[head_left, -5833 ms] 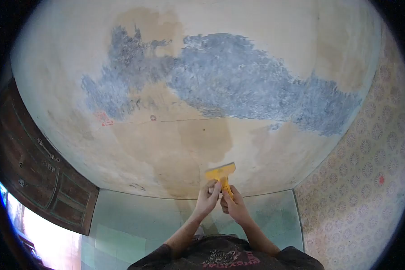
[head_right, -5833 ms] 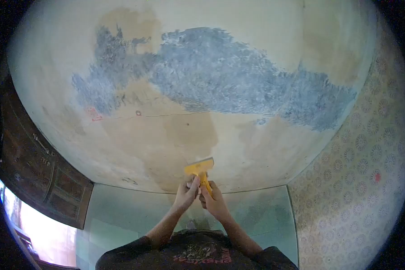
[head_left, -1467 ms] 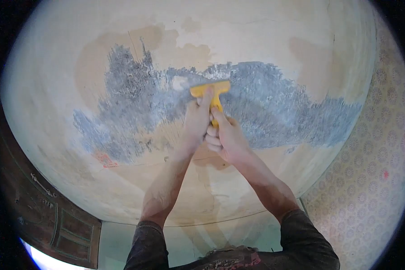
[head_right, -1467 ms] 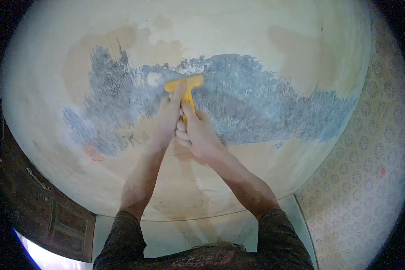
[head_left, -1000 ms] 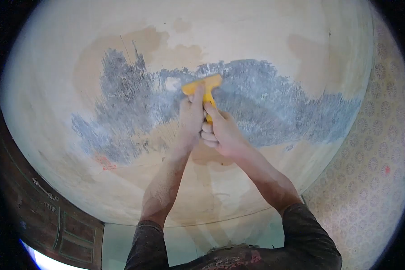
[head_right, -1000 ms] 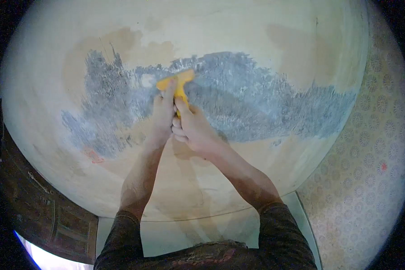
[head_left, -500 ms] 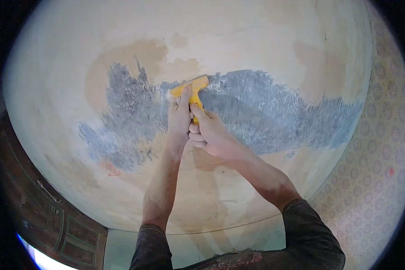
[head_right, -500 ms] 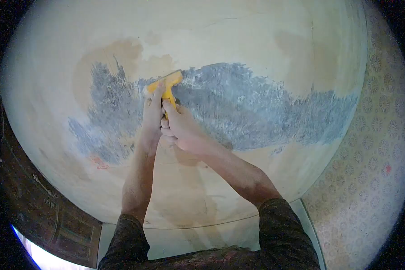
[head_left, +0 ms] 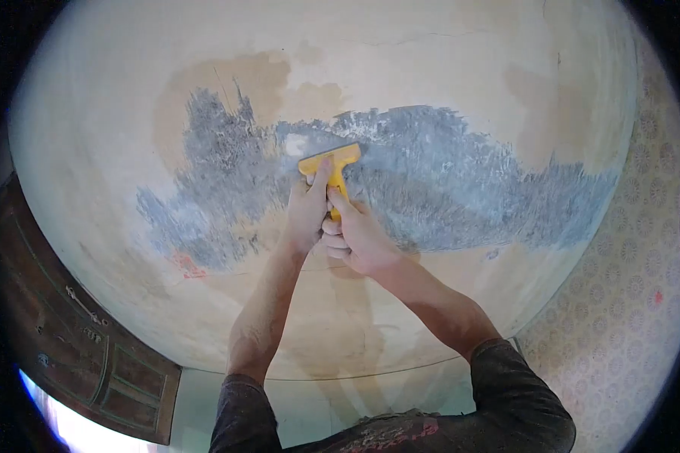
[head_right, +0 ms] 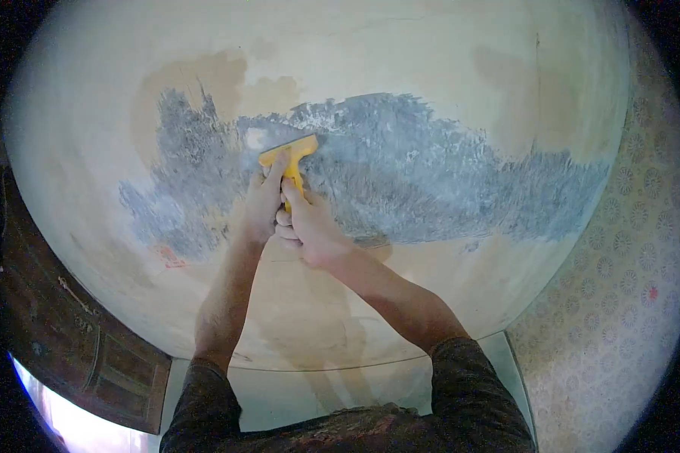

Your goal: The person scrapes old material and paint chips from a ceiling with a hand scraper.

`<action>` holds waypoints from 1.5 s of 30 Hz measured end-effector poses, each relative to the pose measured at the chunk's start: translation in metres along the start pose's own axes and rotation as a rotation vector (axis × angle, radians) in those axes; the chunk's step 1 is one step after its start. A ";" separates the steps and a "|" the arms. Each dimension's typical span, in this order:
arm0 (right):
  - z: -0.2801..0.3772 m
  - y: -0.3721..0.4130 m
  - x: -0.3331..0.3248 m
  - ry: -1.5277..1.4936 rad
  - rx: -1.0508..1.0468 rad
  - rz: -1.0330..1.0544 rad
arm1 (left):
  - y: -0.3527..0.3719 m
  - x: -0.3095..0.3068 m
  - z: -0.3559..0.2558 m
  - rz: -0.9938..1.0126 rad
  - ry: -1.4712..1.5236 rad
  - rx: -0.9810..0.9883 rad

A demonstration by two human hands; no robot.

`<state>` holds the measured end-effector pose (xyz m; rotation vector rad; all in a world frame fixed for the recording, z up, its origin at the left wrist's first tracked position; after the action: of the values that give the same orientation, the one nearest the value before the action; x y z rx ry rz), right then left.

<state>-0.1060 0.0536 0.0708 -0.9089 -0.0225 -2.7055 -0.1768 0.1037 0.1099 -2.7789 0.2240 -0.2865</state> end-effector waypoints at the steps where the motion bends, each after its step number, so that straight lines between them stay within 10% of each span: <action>1: 0.002 -0.004 0.004 0.001 -0.001 0.008 | -0.003 0.002 -0.004 -0.004 -0.003 0.006; 3: 0.018 -0.015 0.017 0.031 -0.092 0.041 | -0.014 0.003 -0.037 -0.096 0.039 0.254; 31: -0.036 -0.007 -0.017 0.108 0.032 -0.030 | 0.010 -0.021 0.023 -0.075 -0.055 0.216; 35: -0.171 0.045 -0.116 -0.206 0.327 -0.221 | 0.087 -0.023 0.215 0.092 0.111 -0.206; 36: -0.217 0.061 -0.152 -0.328 0.338 -0.155 | 0.120 -0.047 0.301 0.161 -0.149 -0.597; 37: -0.264 0.083 -0.184 -0.331 0.367 -0.167 | 0.157 -0.047 0.379 0.245 0.130 -0.434; 41: -0.400 0.212 -0.234 -0.643 0.526 -0.252 | 0.340 -0.031 0.429 0.290 0.218 -0.938; 45: -0.430 0.303 -0.273 -0.289 0.682 -0.138 | 0.436 -0.009 0.413 0.279 0.227 -1.145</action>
<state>-0.0693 -0.2099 -0.4589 -1.0701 -1.0239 -2.3670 -0.1456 -0.1711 -0.4230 -3.7247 1.1291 -0.5230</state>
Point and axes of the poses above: each hand's wrist, its own y-axis away from the middle knuckle, its own x-axis out of the palm, z = x × y, the point moved 7 cm from there along -y, towards the middle knuckle, and after that the axes turned 2 degrees about y, right-handed, at the moved point
